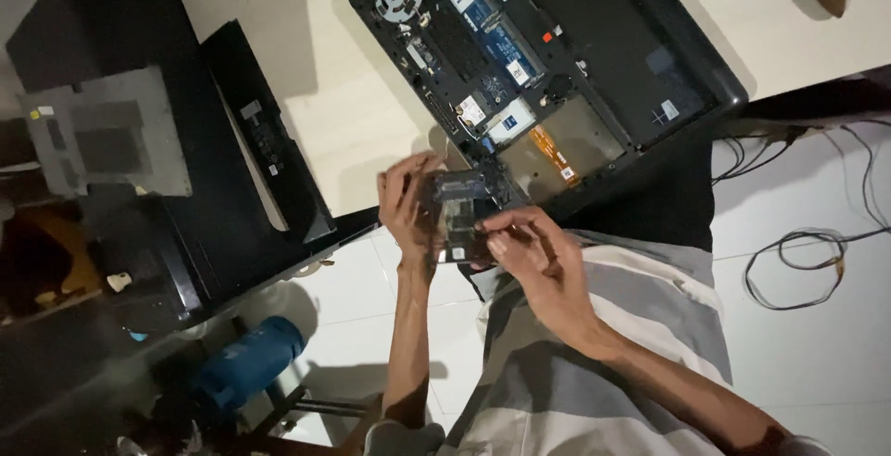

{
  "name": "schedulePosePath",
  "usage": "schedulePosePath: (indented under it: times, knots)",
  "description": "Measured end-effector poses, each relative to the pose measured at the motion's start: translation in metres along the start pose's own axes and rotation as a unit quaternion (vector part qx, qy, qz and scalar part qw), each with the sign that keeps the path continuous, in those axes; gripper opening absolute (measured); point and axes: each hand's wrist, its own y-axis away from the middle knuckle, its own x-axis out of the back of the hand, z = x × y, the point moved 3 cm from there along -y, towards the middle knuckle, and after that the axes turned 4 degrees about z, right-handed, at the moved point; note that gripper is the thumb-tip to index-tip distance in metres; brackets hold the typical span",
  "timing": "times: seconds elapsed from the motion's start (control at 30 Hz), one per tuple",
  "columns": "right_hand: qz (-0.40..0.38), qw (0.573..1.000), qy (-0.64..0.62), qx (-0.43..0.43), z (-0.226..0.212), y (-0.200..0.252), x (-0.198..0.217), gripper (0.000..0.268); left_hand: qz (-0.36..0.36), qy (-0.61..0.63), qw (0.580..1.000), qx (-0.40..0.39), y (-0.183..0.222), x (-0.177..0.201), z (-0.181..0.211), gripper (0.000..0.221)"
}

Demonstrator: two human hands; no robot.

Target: Disconnecting and removing a hard drive from a laptop using a screwdriver and inspecting it with a magnifying glass.

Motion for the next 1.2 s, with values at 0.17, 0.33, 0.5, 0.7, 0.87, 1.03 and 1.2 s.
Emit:
schedulePosePath:
  times: [0.17, 0.33, 0.5, 0.7, 0.87, 1.03, 1.2]
  knots:
    - [-0.007, 0.994, -0.102, -0.027, 0.002, -0.001, -0.020, 0.023, -0.048, -0.013, 0.998, -0.030, 0.014, -0.016, -0.033, 0.021]
    - [-0.014, 0.984, -0.173, -0.041, 0.016, -0.003, -0.044, 0.026, -0.055, 0.044, 0.997, -0.006, 0.014, -0.020, -0.039, 0.029]
    - [-0.076, 0.989, -0.120, -0.035, 0.041, -0.004, -0.042, 0.028, -0.055, 0.099, 0.993, 0.024, 0.021, -0.022, -0.044, 0.038]
    - [-0.126, 0.990, -0.003, -0.060, 0.022, -0.005, -0.038, 0.025, -0.050, 0.169, 0.982, 0.059, 0.028, -0.031, -0.041, 0.048]
    - [-0.094, 0.991, -0.091, -0.036, 0.038, 0.008, -0.035, 0.023, -0.047, 0.228, 0.968, 0.089, 0.035, -0.040, -0.036, 0.057]
    - [-0.113, 0.978, -0.165, -0.057, 0.047, 0.012, -0.019, 0.013, -0.041, 0.272, 0.955, 0.113, 0.038, -0.050, -0.033, 0.064]
    - [-0.142, 0.978, -0.070, -0.132, 0.037, 0.014, -0.005, 0.018, 0.008, 0.251, 0.961, 0.114, 0.042, -0.049, -0.025, 0.061]
